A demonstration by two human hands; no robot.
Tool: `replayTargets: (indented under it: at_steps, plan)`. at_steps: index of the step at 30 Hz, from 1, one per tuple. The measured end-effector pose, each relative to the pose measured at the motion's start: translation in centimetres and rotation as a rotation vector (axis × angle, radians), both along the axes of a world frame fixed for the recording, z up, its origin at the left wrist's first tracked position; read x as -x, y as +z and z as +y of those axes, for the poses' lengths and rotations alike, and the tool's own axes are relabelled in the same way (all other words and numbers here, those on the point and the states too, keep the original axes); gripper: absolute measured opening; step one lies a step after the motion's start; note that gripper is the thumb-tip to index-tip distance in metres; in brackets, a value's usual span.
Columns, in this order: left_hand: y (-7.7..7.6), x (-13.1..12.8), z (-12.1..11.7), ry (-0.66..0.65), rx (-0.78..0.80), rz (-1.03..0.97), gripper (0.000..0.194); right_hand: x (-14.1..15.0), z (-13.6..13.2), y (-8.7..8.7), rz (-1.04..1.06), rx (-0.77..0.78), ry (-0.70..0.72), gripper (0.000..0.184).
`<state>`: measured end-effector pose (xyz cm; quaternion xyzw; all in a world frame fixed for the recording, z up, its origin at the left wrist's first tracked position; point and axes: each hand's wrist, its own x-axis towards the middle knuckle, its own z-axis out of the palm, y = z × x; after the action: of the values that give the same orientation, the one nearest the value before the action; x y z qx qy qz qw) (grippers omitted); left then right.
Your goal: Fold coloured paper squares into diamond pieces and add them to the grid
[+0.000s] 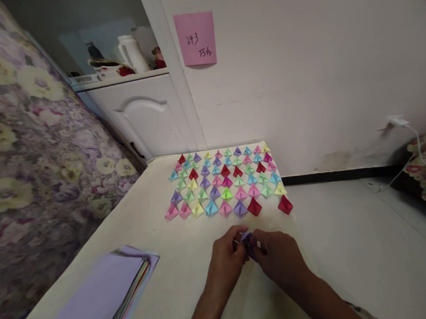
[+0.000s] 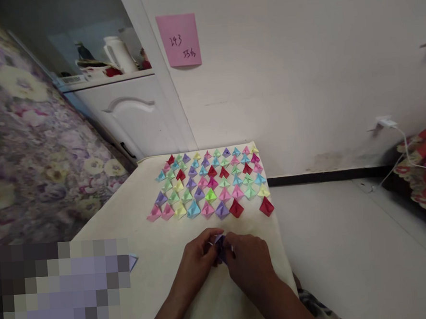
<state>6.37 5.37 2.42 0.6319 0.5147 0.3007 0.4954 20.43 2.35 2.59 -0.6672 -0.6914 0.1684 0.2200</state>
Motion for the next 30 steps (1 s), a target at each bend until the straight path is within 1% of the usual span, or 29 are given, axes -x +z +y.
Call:
replayTargets:
  at_steps: [7,10,14,17,21,24,27,30]
  plan:
    - [0.4,0.0,0.0,0.016,0.004,0.01,0.029,0.2,-0.3,0.2,-0.029,-0.037,0.007,0.012]
    - [0.6,0.0,0.0,0.014,-0.047,0.042,0.03,0.4,-0.4,0.2,-0.031,-0.058,-0.018,0.012]
    - [0.6,-0.1,0.0,0.014,-0.121,0.068,0.029,0.8,-0.3,-0.3,-0.019,-0.102,-0.06,0.012]
    - [0.3,-0.1,-0.1,-0.001,-0.074,0.018,0.031,1.0,-0.2,-0.8,0.031,-0.156,-0.079,0.012]
    - [0.1,-0.2,0.0,0.018,0.003,-0.061,0.029,1.1,0.0,-1.3,0.08,-0.194,-0.088,0.013]
    - [0.1,-0.3,0.0,0.026,0.062,-0.132,0.027,1.1,0.2,-1.4,0.131,-0.156,-0.128,0.011]
    - [0.0,-0.4,0.1,0.037,0.101,-0.184,0.025,1.0,0.4,-1.3,0.249,-0.068,-0.194,0.011]
    - [0.0,-0.5,0.2,0.048,0.108,-0.197,0.023,0.8,0.7,-1.2,0.395,-0.009,-0.22,0.024]
